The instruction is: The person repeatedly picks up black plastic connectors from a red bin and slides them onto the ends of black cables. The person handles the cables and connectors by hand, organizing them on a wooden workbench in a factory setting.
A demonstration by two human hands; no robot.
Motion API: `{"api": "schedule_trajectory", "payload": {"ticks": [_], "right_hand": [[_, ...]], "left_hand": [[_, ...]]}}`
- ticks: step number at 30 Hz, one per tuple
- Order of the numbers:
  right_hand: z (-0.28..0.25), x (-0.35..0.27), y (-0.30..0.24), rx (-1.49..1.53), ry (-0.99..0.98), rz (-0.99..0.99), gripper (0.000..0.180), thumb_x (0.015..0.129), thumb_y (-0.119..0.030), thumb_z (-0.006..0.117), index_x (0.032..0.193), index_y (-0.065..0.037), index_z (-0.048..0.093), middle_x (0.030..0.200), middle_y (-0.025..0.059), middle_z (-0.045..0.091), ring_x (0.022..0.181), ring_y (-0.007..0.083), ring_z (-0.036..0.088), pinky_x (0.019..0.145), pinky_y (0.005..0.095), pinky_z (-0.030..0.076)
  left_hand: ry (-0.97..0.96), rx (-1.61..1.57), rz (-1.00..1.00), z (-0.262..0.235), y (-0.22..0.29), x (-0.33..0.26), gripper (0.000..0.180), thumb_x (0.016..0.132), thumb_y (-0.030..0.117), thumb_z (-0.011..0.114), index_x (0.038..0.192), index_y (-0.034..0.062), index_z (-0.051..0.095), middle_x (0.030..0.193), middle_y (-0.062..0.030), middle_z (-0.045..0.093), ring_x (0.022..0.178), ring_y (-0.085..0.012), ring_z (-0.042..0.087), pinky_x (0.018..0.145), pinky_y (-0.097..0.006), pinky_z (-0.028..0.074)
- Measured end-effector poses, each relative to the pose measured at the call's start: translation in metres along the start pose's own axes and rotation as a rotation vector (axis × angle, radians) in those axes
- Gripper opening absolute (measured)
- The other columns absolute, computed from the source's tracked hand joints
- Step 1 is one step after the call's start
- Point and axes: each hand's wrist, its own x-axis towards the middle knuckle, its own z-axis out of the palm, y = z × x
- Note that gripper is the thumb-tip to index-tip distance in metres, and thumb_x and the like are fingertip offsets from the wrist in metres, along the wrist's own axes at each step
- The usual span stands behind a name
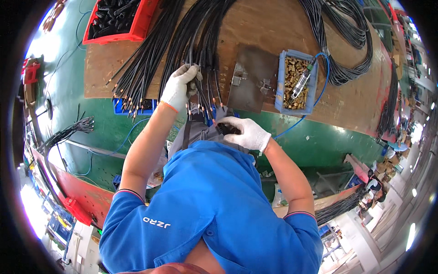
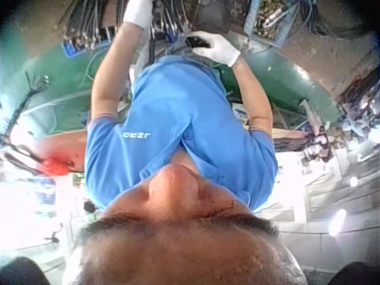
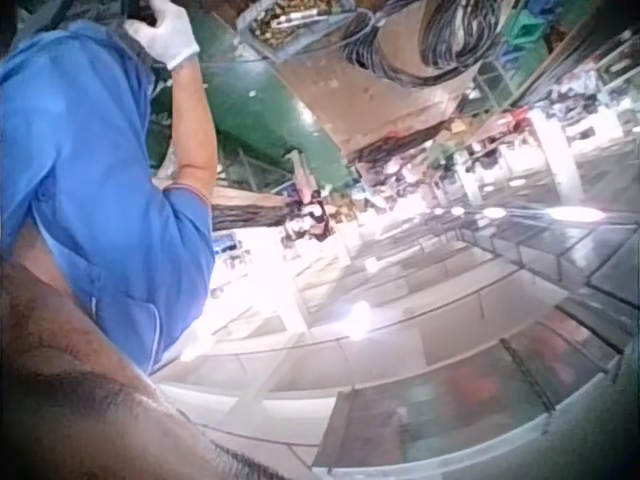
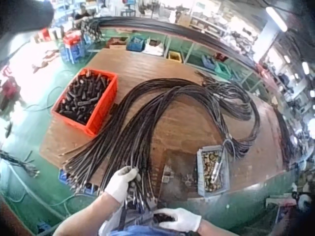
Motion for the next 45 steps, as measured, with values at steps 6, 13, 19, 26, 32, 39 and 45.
{"api": "schedule_trajectory", "payload": {"ticks": [6,13,19,26,32,39,45], "right_hand": [[0.005,-0.014,0.005,0.026,0.0,-0.011,0.06,0.089,-0.013,0.08,0.145,-0.001,0.06,0.126,0.011,0.073,0.111,0.0163,0.067,0.103,0.0343,0.053],[0.01,-0.011,0.006,0.248,-0.014,0.044,0.067,0.091,-0.014,0.08,0.149,0.004,0.054,0.128,0.0139,0.071,0.114,0.0178,0.066,0.102,0.0346,0.053],[0.04,0.028,0.014,0.351,0.043,0.093,0.063,0.092,-0.015,0.078,0.147,0.006,0.054,0.125,0.0123,0.07,0.108,0.0166,0.067,0.095,0.0338,0.056],[0.077,0.078,0.029,0.502,-0.134,0.01,0.054,0.093,-0.015,0.077,0.142,-0.001,0.06,0.117,0.005,0.07,0.106,0.0118,0.064,0.096,0.0323,0.053],[0.077,0.122,0.014,0.339,0.25,-0.011,0.045,0.089,-0.018,0.079,0.127,0.004,0.067,0.104,0.0092,0.074,0.095,0.0151,0.067,0.089,0.0327,0.055],[0.018,0.199,0.002,0.383,0.376,-0.03,0.026,0.095,-0.013,0.077,0.118,-0.003,0.07,0.101,0.0016,0.073,0.088,0.0117,0.068,0.075,0.0282,0.055],[-0.024,0.258,-0.011,0.224,0.604,-0.07,0.034,0.091,-0.013,0.081,0.122,-0.002,0.071,0.097,0.0019,0.074,0.071,0.0069,0.064,0.06,0.0242,0.049]], "left_hand": [[0.0,-0.038,0.042,-0.006,-0.002,0.005,0.017,0.107,0.027,0.065,0.102,0.0098,0.065,0.085,-0.0001,0.067,0.059,-0.0049,0.052,0.051,-0.022,0.042],[0.002,0.057,0.099,-0.003,0.001,-0.003,0.021,0.105,0.029,0.068,0.097,0.0091,0.067,0.083,0.0007,0.068,0.061,-0.0039,0.055,0.054,-0.022,0.048],[-0.016,0.195,0.039,0.0,-0.001,-0.003,0.019,0.1,0.03,0.073,0.103,0.011,0.074,0.084,0.003,0.071,0.063,-0.005,0.059,0.059,-0.023,0.051],[0.084,0.198,-0.02,-0.031,-0.004,-0.008,0.026,0.102,0.036,0.071,0.111,0.012,0.076,0.082,0.0058,0.067,0.065,-0.0035,0.055,0.058,-0.021,0.043],[0.004,0.328,-0.029,-0.049,-0.028,-0.003,0.043,0.104,0.038,0.066,0.13,0.0042,0.072,0.096,-0.002,0.074,0.083,-0.0109,0.066,0.076,-0.028,0.054],[-0.092,0.089,-0.026,-0.052,-0.068,-0.046,0.054,0.107,0.034,0.061,0.146,-0.0022,0.057,0.115,-0.0069,0.072,0.099,-0.0121,0.065,0.087,-0.029,0.054],[0.229,0.682,0.244,-0.072,-0.107,-0.039,0.043,0.098,0.025,0.069,0.133,0.0001,0.068,0.094,-0.0153,0.076,0.079,-0.0297,0.072,0.076,-0.039,0.056]]}}
